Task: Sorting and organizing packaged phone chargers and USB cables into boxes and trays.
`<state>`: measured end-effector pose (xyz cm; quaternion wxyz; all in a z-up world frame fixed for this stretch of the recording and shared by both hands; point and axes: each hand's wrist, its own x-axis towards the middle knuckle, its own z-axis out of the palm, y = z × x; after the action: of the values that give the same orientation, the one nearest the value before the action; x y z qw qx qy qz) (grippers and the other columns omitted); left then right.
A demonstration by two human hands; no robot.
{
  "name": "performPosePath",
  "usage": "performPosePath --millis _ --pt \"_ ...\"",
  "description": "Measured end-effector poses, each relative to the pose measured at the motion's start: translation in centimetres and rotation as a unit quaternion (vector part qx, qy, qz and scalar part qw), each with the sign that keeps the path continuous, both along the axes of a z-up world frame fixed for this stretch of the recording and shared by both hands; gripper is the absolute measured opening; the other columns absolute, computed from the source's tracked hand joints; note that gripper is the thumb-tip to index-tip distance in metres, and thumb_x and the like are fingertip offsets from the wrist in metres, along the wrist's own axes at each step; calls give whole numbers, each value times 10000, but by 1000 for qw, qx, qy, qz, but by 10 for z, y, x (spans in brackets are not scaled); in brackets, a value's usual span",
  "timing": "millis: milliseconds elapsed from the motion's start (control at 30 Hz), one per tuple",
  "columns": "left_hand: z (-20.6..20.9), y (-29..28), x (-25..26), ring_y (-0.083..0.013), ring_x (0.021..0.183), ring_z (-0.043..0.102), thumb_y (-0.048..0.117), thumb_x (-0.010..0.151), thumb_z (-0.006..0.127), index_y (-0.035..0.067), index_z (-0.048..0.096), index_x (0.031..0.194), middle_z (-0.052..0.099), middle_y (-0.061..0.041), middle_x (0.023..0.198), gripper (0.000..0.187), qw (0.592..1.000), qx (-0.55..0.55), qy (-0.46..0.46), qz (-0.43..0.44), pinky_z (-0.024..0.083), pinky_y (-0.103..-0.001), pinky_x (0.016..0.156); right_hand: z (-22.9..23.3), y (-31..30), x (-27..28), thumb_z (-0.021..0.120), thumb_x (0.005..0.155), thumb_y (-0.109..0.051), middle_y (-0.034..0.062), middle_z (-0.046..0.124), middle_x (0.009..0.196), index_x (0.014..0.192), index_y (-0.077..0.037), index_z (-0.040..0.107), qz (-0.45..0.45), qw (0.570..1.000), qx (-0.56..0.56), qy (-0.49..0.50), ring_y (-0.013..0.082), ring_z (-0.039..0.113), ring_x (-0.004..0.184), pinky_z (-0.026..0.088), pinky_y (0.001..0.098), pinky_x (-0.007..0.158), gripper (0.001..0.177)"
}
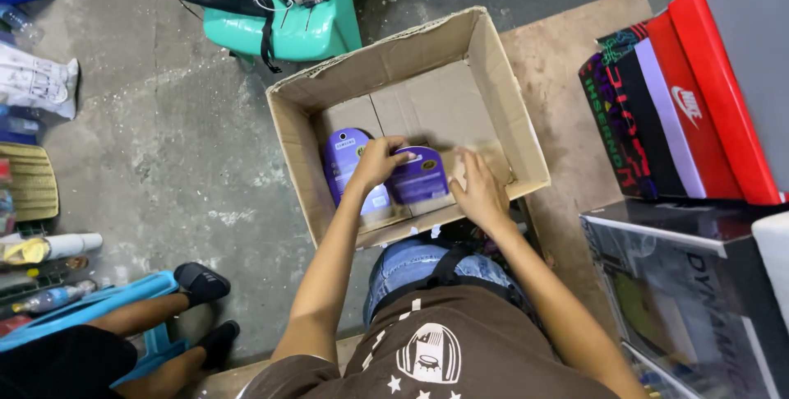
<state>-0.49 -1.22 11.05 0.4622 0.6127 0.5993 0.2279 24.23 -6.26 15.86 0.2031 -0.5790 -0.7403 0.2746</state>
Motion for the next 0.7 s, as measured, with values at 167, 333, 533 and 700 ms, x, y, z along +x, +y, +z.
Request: performPosePath --millis 167,333,533,700 --pt "110 8 23 -113 628 491 241 934 758 -4 707 940 619 -140 694 250 993 99 -19 -58 462 -343 601 14 -4 11 776 870 -163 224 556 1363 1506 -49 400 -14 988 32 152 290 621 1095 502 426 932 748" --pt "193 8 64 -46 711 640 266 927 742 27 750 973 745 -53 776 243 978 109 -118 -132 540 -265 673 24 -27 42 706 983 -155 78 721 1162 1371 -20 594 -71 930 -75 353 135 666 1045 540 296 931 426" --pt "217 1 119 -101 954 678 252 1005 702 13 739 1125 761 -51 1016 270 931 43 -281 -229 557 -289 868 53 -70 93 665 1029 -115 50 711 1146 1260 12 650 -146 855 -30 497 105 651 1055 512 278 974 264" --pt "232 -29 181 -196 1368 621 259 1080 584 66 601 1464 659 -71 1442 431 805 -18 -422 -417 493 -369 1191 73 -120 131 588 1051 -121 74 635 1315 1381 -45 571 -187 712 20 676 144 619 1219 476 336 1103 339"
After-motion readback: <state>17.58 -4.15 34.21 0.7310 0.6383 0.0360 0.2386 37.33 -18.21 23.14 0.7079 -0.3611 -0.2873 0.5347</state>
